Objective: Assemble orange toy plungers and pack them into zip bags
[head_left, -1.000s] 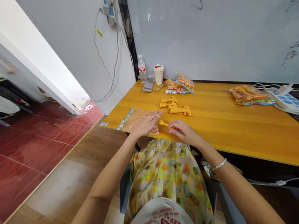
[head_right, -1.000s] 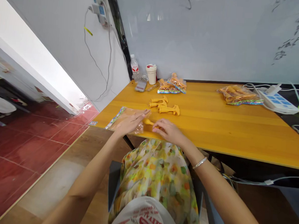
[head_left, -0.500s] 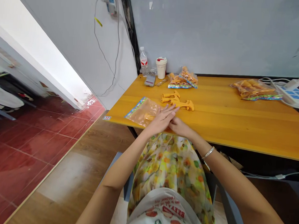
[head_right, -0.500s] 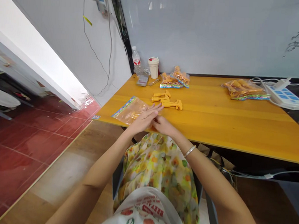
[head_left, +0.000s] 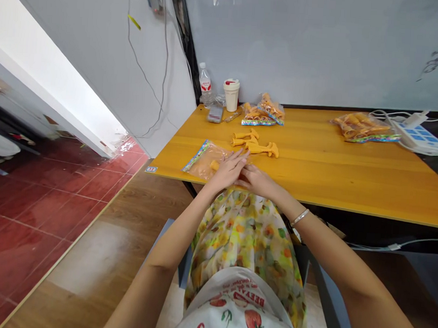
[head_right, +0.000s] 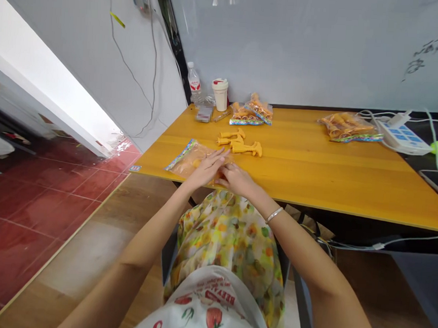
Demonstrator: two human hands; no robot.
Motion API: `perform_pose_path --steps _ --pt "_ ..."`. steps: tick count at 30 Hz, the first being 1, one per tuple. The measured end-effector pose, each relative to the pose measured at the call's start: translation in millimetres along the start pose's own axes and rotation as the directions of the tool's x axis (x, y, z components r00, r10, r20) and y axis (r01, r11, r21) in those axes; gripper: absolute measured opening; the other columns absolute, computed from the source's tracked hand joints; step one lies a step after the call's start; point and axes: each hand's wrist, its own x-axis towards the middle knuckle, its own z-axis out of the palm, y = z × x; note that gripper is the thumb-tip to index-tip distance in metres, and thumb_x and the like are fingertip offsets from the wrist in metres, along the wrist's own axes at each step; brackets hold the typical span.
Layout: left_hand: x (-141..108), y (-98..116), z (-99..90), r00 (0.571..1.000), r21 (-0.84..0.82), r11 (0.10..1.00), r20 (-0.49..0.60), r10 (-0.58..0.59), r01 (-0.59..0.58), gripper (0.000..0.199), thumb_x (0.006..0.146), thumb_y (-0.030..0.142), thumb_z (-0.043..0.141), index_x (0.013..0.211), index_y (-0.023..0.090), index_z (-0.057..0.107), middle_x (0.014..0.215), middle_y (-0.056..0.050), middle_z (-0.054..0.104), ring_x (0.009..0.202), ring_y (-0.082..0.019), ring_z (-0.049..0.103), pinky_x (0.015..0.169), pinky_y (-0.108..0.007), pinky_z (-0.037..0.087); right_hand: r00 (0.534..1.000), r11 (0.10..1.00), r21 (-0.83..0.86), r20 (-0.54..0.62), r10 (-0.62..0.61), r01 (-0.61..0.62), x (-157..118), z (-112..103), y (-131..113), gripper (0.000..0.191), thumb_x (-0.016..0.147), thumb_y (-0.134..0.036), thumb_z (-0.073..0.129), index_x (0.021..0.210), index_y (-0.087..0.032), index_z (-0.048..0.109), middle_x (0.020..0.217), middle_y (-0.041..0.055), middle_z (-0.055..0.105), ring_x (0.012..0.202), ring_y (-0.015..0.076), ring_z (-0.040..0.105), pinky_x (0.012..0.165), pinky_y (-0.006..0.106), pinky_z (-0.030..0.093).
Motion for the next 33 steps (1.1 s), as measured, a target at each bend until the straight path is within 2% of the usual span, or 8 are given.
perform_pose_path --steps 3,7,10,14,19,22,29,33 --pt "-0.7 3.3 3.5 1.000 0.012 1.000 0.016 0.012 -0.012 0.051 0.105 0.040 0.029 0.150 0.029 0.051 0.165 -0.004 0.034 0.157 -0.026 0.024 0.129 -0.056 0.001 0.999 0.999 -0.038 0.038 -0.002 0.004 2.7 0.7 0.0 0.029 0.096 -0.023 0.058 0.118 -0.010 0.070 0.127 0.0210 0.068 0.121 0.0302 0.063 0.103 0.041 0.051" --pt "-2.4 12.7 6.8 0.998 0.016 0.999 0.041 0.043 -0.044 0.051 0.105 0.041 0.028 0.150 0.029 0.051 0.165 -0.004 0.034 0.158 -0.025 0.022 0.128 -0.056 -0.002 0.994 0.994 -0.061 0.059 0.095 -0.091 5.9 0.2 -3.2 0.038 0.093 -0.015 0.052 0.128 -0.007 0.066 0.128 0.0231 0.068 0.112 0.0308 0.069 0.095 0.039 0.054" --pt "-2.5 17.5 7.5 0.997 0.023 0.998 0.042 0.058 -0.059 0.052 0.105 0.041 0.028 0.149 0.028 0.052 0.165 -0.004 0.035 0.158 -0.024 0.020 0.128 -0.053 -0.003 0.991 0.992 0.011 0.038 0.128 -0.128 8.2 4.1 -1.0 0.045 0.088 -0.011 0.051 0.130 -0.005 0.065 0.127 0.0252 0.069 0.110 0.0331 0.071 0.092 0.042 0.056" --pt "-1.1 18.7 7.9 0.998 0.044 0.998 0.049 0.046 -0.048 0.051 0.105 0.040 0.028 0.150 0.029 0.051 0.165 -0.004 0.034 0.158 -0.023 0.021 0.129 -0.052 0.000 0.996 0.981 0.191 -0.070 0.052 -0.038 13.7 19.7 10.6 0.051 0.079 -0.006 0.053 0.128 -0.007 0.067 0.126 0.0213 0.071 0.115 0.0308 0.069 0.099 0.043 0.054" --pt "0.8 17.6 7.3 0.998 0.060 0.997 0.041 0.052 -0.054 0.052 0.105 0.041 0.027 0.150 0.029 0.050 0.166 -0.003 0.033 0.158 -0.024 0.021 0.129 -0.051 0.002 0.980 0.953 0.303 -0.182 0.083 -0.024 16.8 32.6 17.3 0.054 0.082 -0.009 0.050 0.135 -0.008 0.060 0.131 0.0210 0.068 0.114 0.0292 0.069 0.097 0.043 0.055" --pt "2.3 17.2 7.4 0.998 0.062 0.997 0.036 0.045 -0.048 0.052 0.106 0.041 0.027 0.151 0.029 0.050 0.166 -0.003 0.032 0.158 -0.025 0.022 0.129 -0.053 0.003 0.981 0.949 0.307 -0.154 0.120 -0.068 15.7 31.7 13.9 0.055 0.082 -0.013 0.053 0.137 -0.008 0.059 0.130 0.0216 0.068 0.113 0.0297 0.069 0.097 0.043 0.056" --pt "2.5 19.4 15.1 0.998 0.101 0.994 0.056 0.025 -0.030 0.052 0.106 0.041 0.027 0.153 0.029 0.047 0.167 -0.004 0.032 0.158 -0.026 0.020 0.129 -0.051 0.004 0.988 0.966 0.255 -0.133 0.072 -0.036 19.5 35.9 12.1 0.055 0.080 -0.009 0.056 0.135 -0.006 0.061 0.144 0.0237 0.059 0.132 0.0336 0.057 0.112 0.047 0.045" --pt "10.9 6.5 -2.1 0.993 0.107 0.993 0.110 0.045 -0.057 0.057 0.105 0.052 0.027 0.156 0.031 0.040 0.168 -0.003 0.028 0.159 -0.026 0.017 0.129 -0.053 0.004 0.980 0.949 0.315 -0.179 0.087 -0.027 14.2 31.5 12.0 0.049 0.085 -0.016 0.058 0.134 -0.012 0.062 0.136 0.0184 0.065 0.126 0.0297 0.061 0.108 0.047 0.048"
